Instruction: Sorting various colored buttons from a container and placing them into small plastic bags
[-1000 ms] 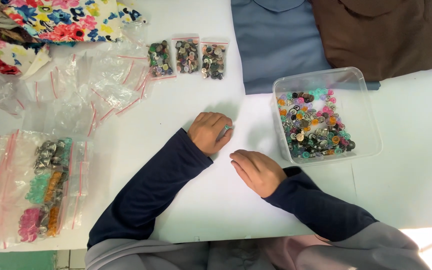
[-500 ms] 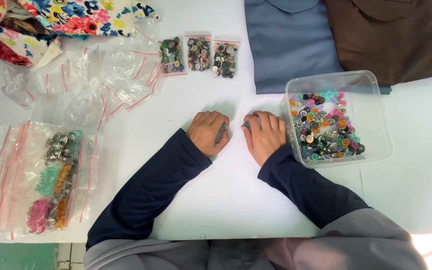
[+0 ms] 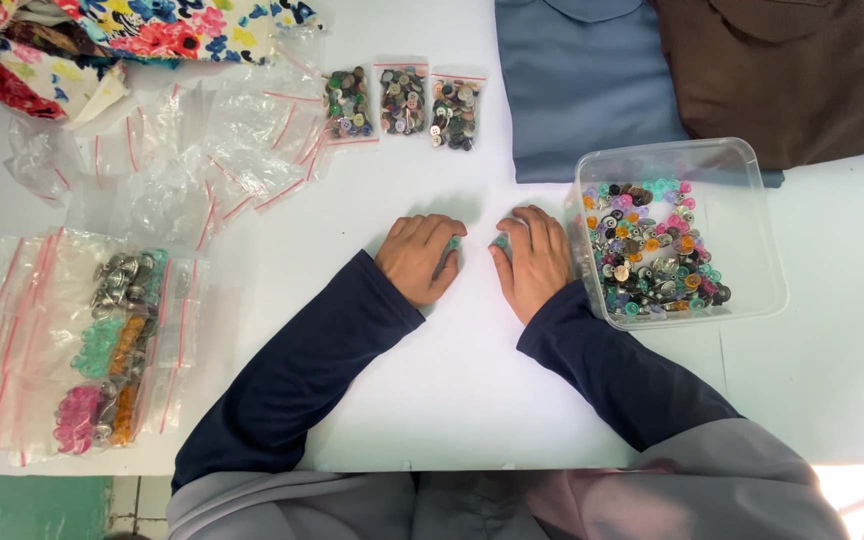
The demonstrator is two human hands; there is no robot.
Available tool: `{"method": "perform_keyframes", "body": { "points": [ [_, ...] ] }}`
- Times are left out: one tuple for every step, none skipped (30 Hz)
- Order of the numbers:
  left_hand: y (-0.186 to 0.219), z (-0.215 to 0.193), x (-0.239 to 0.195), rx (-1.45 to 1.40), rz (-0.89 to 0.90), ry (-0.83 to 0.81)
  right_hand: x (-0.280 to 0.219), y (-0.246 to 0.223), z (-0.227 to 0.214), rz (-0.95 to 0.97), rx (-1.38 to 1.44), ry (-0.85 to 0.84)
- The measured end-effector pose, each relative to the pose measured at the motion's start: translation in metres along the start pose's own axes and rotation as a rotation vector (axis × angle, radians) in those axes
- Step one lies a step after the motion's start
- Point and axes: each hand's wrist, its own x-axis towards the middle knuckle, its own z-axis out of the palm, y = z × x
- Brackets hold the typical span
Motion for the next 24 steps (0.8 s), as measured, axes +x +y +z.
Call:
{"method": "perform_keyframes", "body": {
  "points": [
    [0.0, 0.0, 0.0, 0.0, 0.001, 0.0, 0.001, -0.001, -0.002, 0.001, 0.0, 0.001],
    [0.0, 0.0, 0.001, 0.005, 0.003, -0.003, 0.002, -0.002, -0.004, -0.001, 0.011, 0.001],
    [0.0, -0.001, 0.001, 0.01, 0.004, -0.007, 0.002, -0.003, -0.005, -0.002, 0.023, 0.001],
    [0.0, 0.0, 0.001, 0.01, 0.005, -0.007, 0.003, -0.006, -0.009, -0.001, 0.023, 0.002],
    [0.0, 0.0, 0.001, 0.007, 0.002, -0.013, 0.004, -0.008, -0.013, -0.001, 0.044, -0.003],
    [0.0, 0.001, 0.001, 0.004, -0.001, -0.019, 0.005, -0.011, -0.017, -0.001, 0.064, -0.009],
    [0.001, -0.001, 0.001, 0.004, 0.0, -0.021, 0.006, -0.015, -0.023, 0.001, 0.065, -0.008],
    [0.002, -0.002, 0.002, 0.005, 0.005, -0.018, 0.007, -0.018, -0.03, -0.003, 0.113, -0.007],
    [0.004, -0.003, 0.003, 0.005, 0.011, -0.014, 0.009, -0.022, -0.036, -0.008, 0.16, -0.005],
    [0.006, -0.001, 0.005, 0.005, 0.013, -0.014, 0.008, -0.026, -0.042, -0.007, 0.16, -0.004],
    [0.007, -0.001, 0.007, 0.008, 0.049, 0.045, 0.008, -0.03, -0.047, -0.06, 0.202, 0.082],
    [0.009, 0.0, 0.008, 0.012, 0.086, 0.103, 0.007, -0.034, -0.053, -0.112, 0.244, 0.168],
    [0.013, 0.001, 0.011, 0.012, 0.088, 0.103, 0.006, -0.039, -0.059, -0.112, 0.243, 0.17],
    [0.016, 0.002, 0.013, 0.015, 0.125, 0.147, 0.004, -0.044, -0.066, -0.173, 0.253, 0.288],
    [0.02, 0.004, 0.015, 0.018, 0.161, 0.192, 0.002, -0.05, -0.073, -0.235, 0.262, 0.404],
    [0.025, 0.004, 0.019, 0.018, 0.162, 0.191, -0.01, -0.045, -0.071, -0.234, 0.261, 0.405],
    [0.03, 0.004, 0.024, -0.014, 0.189, 0.237, -0.021, -0.041, -0.069, -0.304, 0.154, 0.513],
    [0.035, 0.004, 0.029, -0.046, 0.215, 0.284, -0.032, -0.036, -0.067, -0.374, 0.045, 0.618],
    [0.042, 0.003, 0.039, -0.047, 0.22, 0.283, -0.029, -0.028, -0.083, -0.371, 0.041, 0.621],
    [0.049, 0.002, 0.049, -0.087, 0.214, 0.32, -0.027, -0.019, -0.1, -0.369, -0.033, 0.638],
    [0.056, 0.001, 0.058, -0.125, 0.205, 0.357, -0.024, -0.011, -0.116, -0.368, -0.105, 0.653],
    [0.068, -0.003, 0.072, -0.126, 0.207, 0.357, -0.011, 0.003, -0.13, -0.367, -0.106, 0.654],
    [0.081, -0.007, 0.086, -0.137, 0.199, 0.341, 0.001, 0.017, -0.145, -0.276, -0.208, 0.596],
    [0.094, -0.011, 0.1, -0.148, 0.192, 0.324, 0.013, 0.031, -0.16, -0.183, -0.308, 0.537]
  ]
}}
